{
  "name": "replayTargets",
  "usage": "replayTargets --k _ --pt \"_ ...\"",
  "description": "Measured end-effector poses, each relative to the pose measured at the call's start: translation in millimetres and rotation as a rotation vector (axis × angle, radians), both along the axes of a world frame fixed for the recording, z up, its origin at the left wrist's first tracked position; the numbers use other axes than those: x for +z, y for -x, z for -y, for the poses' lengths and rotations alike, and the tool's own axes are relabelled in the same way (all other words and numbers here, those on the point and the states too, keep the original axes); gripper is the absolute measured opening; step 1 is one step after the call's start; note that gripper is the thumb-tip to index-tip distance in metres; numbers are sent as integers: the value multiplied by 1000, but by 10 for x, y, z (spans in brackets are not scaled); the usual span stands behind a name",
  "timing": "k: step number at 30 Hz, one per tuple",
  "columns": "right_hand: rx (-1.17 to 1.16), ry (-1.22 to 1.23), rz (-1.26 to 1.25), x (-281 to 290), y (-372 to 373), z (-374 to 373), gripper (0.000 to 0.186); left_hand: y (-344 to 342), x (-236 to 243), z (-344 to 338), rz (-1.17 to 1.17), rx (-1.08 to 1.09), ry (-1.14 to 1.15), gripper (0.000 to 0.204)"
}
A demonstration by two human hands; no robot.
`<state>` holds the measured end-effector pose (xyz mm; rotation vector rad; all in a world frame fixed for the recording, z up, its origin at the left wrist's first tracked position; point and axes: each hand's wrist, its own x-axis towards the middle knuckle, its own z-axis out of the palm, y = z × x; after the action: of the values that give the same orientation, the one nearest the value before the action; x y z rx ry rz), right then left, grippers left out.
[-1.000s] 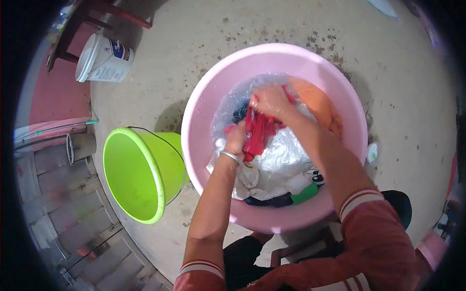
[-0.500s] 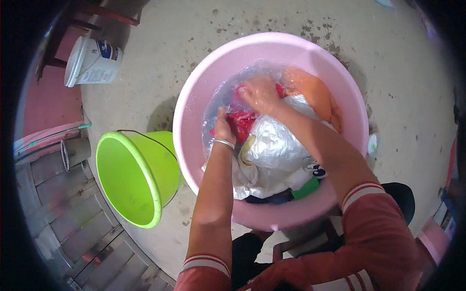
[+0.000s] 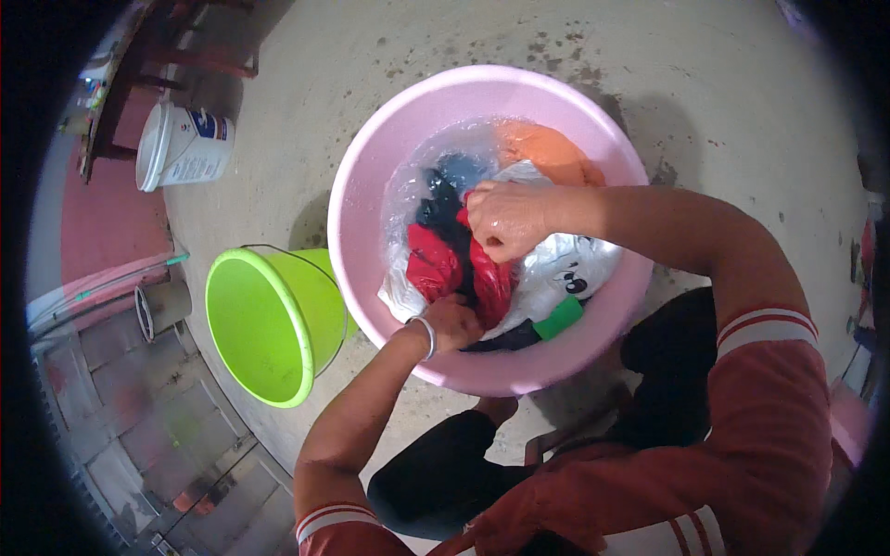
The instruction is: The person washes clothes in a basin of water, repeatedly rubbing, scrubbing, and squeezing a red garment by hand.
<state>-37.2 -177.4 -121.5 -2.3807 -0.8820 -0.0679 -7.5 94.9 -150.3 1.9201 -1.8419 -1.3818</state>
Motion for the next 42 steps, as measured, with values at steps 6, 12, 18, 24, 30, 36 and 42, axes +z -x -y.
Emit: replayTargets --k 6,12,18,24,30,36,42 --pt "-808 110 -533 -306 377 806 32 4 436 1032 224 765 -97 41" --pt "-978 -317 -1200 -760 797 707 67 311 135 1727 500 852 -59 47" --pt "-812 -226 -1071 -649 655 471 61 107 -281 1201 484 1171 268 27" --pt "-985 -850 -556 -697 452 481 39 482 121 1140 -1225 2238 398 20" --pt "-1041 -678 -885 -688 1052 618 34 1015 -23 861 -1282 2099 185 15" --pt "-860 136 -711 -281 1611 311 33 1351 -357 519 -638 2134 390 30" --pt "-1036 229 -56 -337 1287 284 14 1414 -177 558 -277 1701 617 13"
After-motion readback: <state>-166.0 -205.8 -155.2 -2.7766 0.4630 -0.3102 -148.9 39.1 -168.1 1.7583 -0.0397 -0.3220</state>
